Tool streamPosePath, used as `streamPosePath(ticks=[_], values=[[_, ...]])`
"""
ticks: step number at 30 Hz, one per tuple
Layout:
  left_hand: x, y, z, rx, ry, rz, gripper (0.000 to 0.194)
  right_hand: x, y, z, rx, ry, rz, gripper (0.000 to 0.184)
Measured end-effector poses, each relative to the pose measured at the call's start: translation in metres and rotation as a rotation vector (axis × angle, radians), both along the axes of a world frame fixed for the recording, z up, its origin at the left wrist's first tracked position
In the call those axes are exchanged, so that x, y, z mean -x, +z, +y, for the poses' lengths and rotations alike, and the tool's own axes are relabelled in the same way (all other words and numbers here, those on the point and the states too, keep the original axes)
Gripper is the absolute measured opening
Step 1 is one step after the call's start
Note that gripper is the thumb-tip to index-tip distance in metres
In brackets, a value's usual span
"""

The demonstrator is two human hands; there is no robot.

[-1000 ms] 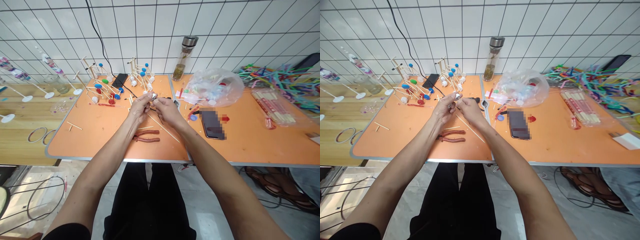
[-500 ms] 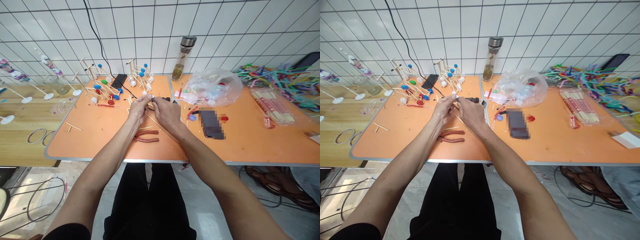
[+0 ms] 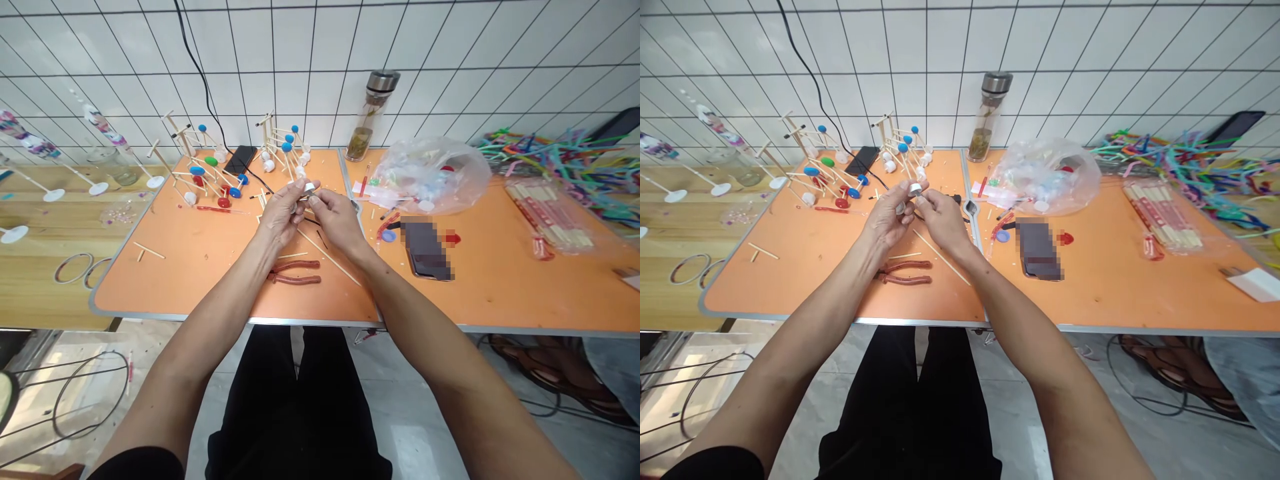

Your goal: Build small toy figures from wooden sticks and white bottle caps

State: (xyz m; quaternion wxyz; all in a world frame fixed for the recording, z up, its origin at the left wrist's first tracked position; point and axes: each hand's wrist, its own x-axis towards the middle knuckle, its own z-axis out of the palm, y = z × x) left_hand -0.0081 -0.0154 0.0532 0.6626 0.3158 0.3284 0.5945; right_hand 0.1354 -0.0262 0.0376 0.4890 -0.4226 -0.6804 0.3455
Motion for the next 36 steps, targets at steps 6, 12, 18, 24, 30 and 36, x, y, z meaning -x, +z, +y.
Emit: streamPosePath(ticks=[6,12,18,24,30,36], values=[[-0.001,-0.007,0.006,0.070,0.094,0.035,0.033,0.002,-0.006,-0.006,-0.129,-0.250,-0.526,0.026],[0.000,-0.005,0.005,0.021,0.075,0.042,0.014,-0.006,0.010,-0.004,0.281,0.103,0.072,0.031],[0.001,0.000,0.001,-0.027,0.006,0.023,0.009,-0.017,0.019,0.001,0.616,0.428,0.327,0.027],[-0.003,-0.008,0.004,0.052,0.118,0.092,0.015,0.001,-0.005,-0.010,-0.146,-0.294,-0.514,0.019],[-0.002,-0.007,0.004,-0.027,0.060,0.053,0.009,-0.004,0.008,-0.007,0.195,-0.022,-0.078,0.026],[0.000,-0.002,0.002,-0.065,-0.015,-0.009,0.014,-0.007,0.009,0.002,0.381,0.196,0.294,0.037]])
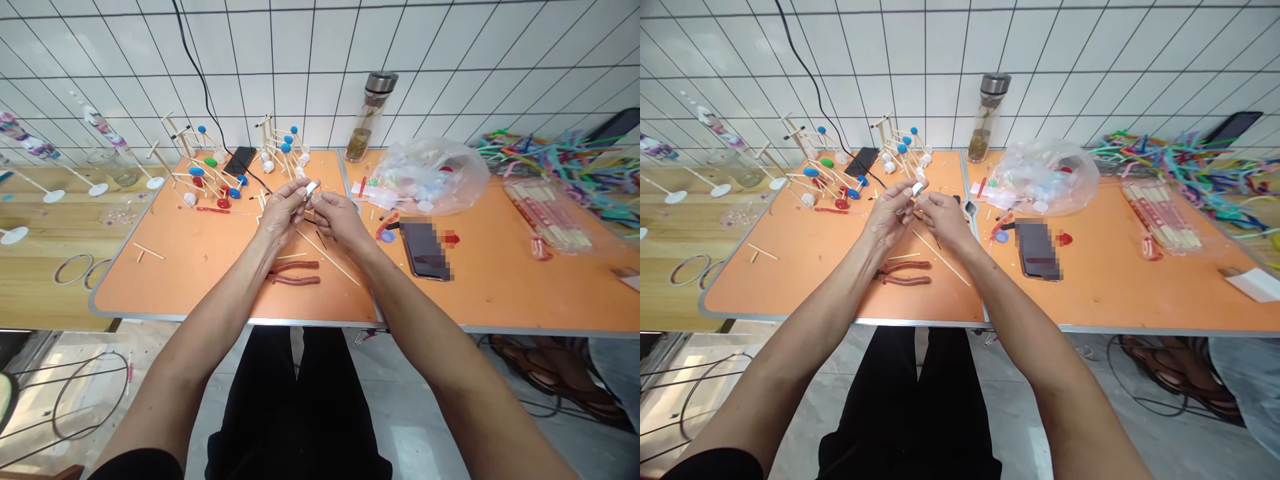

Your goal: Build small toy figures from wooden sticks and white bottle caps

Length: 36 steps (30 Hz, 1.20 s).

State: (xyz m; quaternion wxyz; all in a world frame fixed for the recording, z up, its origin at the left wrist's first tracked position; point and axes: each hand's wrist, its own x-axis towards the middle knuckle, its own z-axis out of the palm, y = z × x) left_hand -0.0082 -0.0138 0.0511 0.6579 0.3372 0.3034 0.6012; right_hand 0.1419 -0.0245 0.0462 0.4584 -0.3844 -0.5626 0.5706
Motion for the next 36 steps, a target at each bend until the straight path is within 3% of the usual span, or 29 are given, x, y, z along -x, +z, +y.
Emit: streamPosePath(ticks=[3,5,10,13,21,25,30,36], values=[[0.000,0.002,-0.001,0.013,-0.002,0.006,0.007,0.005,-0.007,-0.001,-0.284,-0.209,-0.230,0.043],[0.000,0.003,-0.001,0.033,0.017,0.022,0.012,0.007,-0.010,-0.003,-0.423,-0.300,-0.437,0.039],[0.000,0.003,-0.002,0.094,0.069,0.071,0.035,0.007,-0.013,-0.010,-0.515,-0.346,-0.795,0.029],[0.000,0.001,-0.001,0.102,0.067,0.061,0.033,0.007,-0.013,-0.009,-0.513,-0.327,-0.765,0.030],[0.001,-0.001,0.001,0.113,0.047,0.120,0.026,0.007,-0.012,-0.001,-0.393,-0.141,-0.363,0.029],[0.003,-0.001,0.004,0.141,0.106,0.121,0.028,0.004,-0.012,0.000,-0.410,-0.148,-0.467,0.024],[0.009,0.006,0.007,0.202,0.105,-0.019,0.040,-0.005,-0.004,0.001,-0.462,-0.046,-0.516,0.037],[0.009,0.013,0.003,0.298,-0.003,-0.097,0.046,-0.006,-0.001,0.001,-0.446,-0.256,-0.437,0.020]])
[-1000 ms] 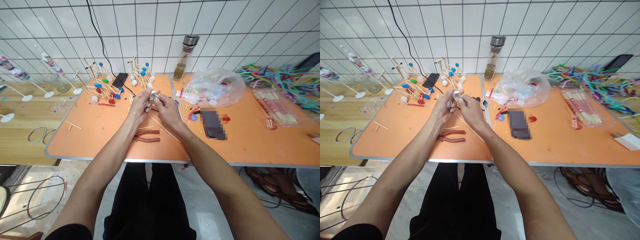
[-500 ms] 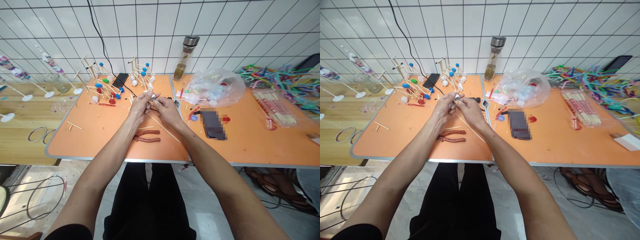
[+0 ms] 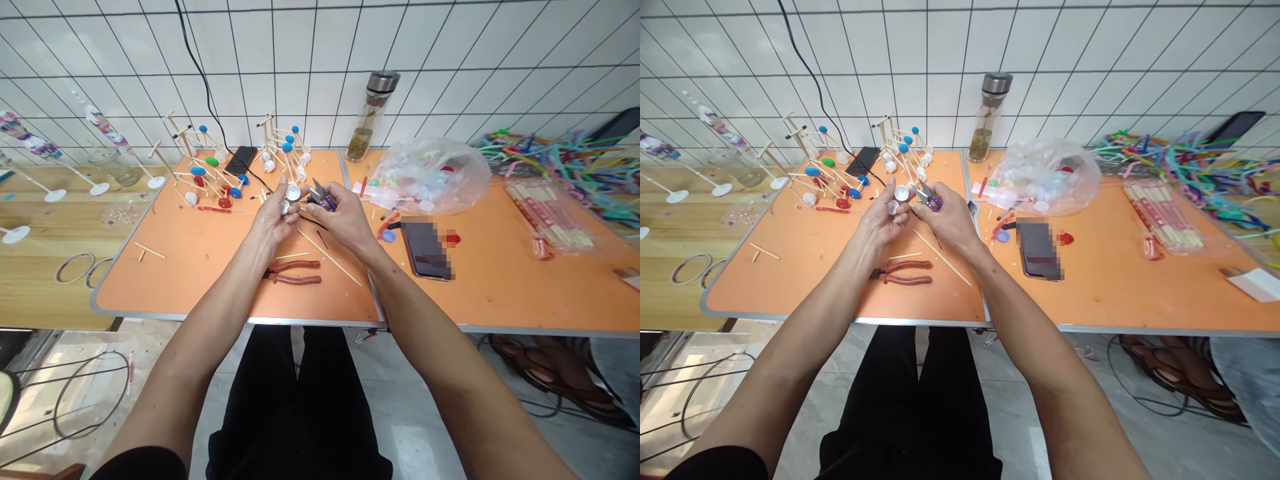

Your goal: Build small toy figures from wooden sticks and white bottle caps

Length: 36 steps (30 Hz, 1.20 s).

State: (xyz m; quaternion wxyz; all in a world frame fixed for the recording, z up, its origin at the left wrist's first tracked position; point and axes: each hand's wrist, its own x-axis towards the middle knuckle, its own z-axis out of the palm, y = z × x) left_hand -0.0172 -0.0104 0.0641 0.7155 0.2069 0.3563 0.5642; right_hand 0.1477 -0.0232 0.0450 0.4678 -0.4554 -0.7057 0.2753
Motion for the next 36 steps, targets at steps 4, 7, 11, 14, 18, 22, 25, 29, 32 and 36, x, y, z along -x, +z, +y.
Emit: streamPosePath(ticks=[4,7,11,14,18,22,25,29,32,36], values=[[-0.003,0.001,-0.003,0.010,-0.028,-0.011,0.048,0.004,-0.002,-0.004,-0.058,-0.061,-0.006,0.016],[-0.006,-0.001,-0.004,0.000,-0.025,0.022,0.049,0.006,-0.002,-0.007,-0.076,-0.112,-0.049,0.017],[-0.011,-0.006,-0.005,-0.023,-0.016,0.106,0.047,0.007,-0.002,-0.006,-0.087,-0.175,-0.107,0.020],[-0.014,-0.009,-0.007,-0.063,-0.030,0.139,0.046,0.006,-0.003,-0.003,-0.097,-0.196,-0.143,0.020],[-0.015,-0.012,-0.008,-0.090,-0.071,0.174,0.041,0.003,-0.003,-0.002,-0.106,-0.240,-0.149,0.023],[-0.014,-0.015,-0.008,-0.113,-0.107,0.165,0.032,0.002,-0.003,0.000,-0.086,-0.283,-0.159,0.019],[-0.014,-0.015,-0.008,-0.129,-0.128,0.127,0.025,0.001,-0.003,0.001,-0.098,-0.300,-0.149,0.018],[-0.009,-0.010,-0.004,-0.086,-0.095,0.039,0.025,0.000,-0.002,-0.001,-0.111,-0.226,-0.153,0.022],[-0.004,-0.006,-0.001,-0.037,-0.041,-0.029,0.027,0.000,-0.002,-0.006,-0.135,-0.184,-0.270,0.027],[-0.001,-0.004,0.002,-0.016,-0.012,-0.062,0.031,0.004,-0.002,-0.015,-0.150,-0.207,-0.523,0.031]])
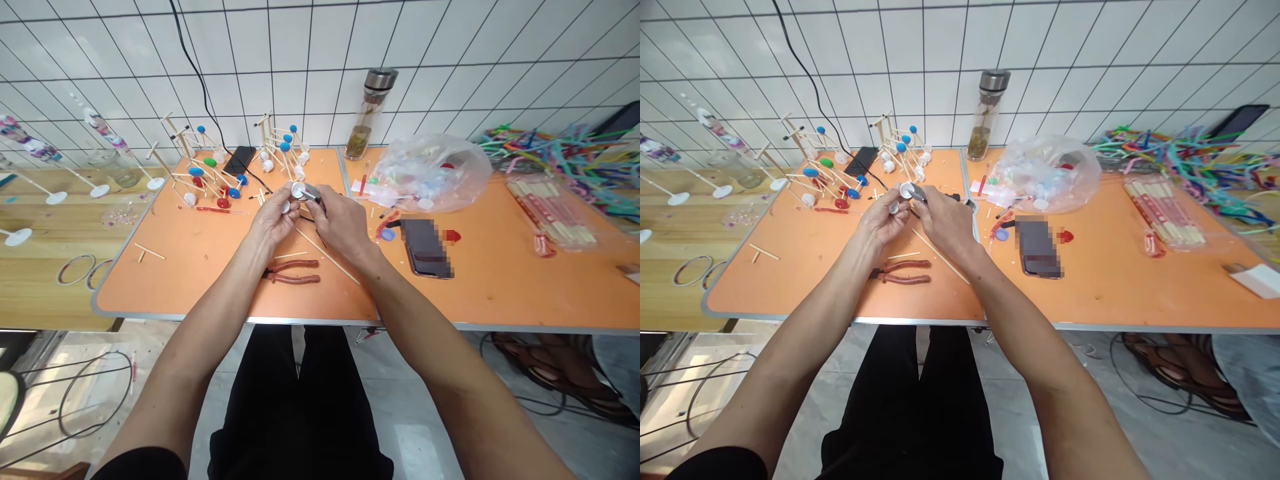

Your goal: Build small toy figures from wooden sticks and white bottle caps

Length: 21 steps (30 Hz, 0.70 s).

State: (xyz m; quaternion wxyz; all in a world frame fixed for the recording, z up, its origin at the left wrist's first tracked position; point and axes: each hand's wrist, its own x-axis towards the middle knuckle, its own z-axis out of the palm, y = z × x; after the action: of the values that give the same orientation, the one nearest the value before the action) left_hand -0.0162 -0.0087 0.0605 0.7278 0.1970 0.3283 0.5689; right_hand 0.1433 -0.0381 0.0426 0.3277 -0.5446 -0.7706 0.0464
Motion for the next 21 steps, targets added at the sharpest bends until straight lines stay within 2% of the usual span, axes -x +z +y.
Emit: streamPosePath(ticks=[6,21], values=[[-0.003,-0.004,-0.001,-0.028,0.001,0.037,0.027,0.007,0.003,-0.006,0.034,-0.064,-0.199,0.039],[-0.007,-0.004,-0.004,-0.100,0.043,0.123,0.024,0.009,0.011,-0.010,0.066,-0.134,-0.339,0.038]])
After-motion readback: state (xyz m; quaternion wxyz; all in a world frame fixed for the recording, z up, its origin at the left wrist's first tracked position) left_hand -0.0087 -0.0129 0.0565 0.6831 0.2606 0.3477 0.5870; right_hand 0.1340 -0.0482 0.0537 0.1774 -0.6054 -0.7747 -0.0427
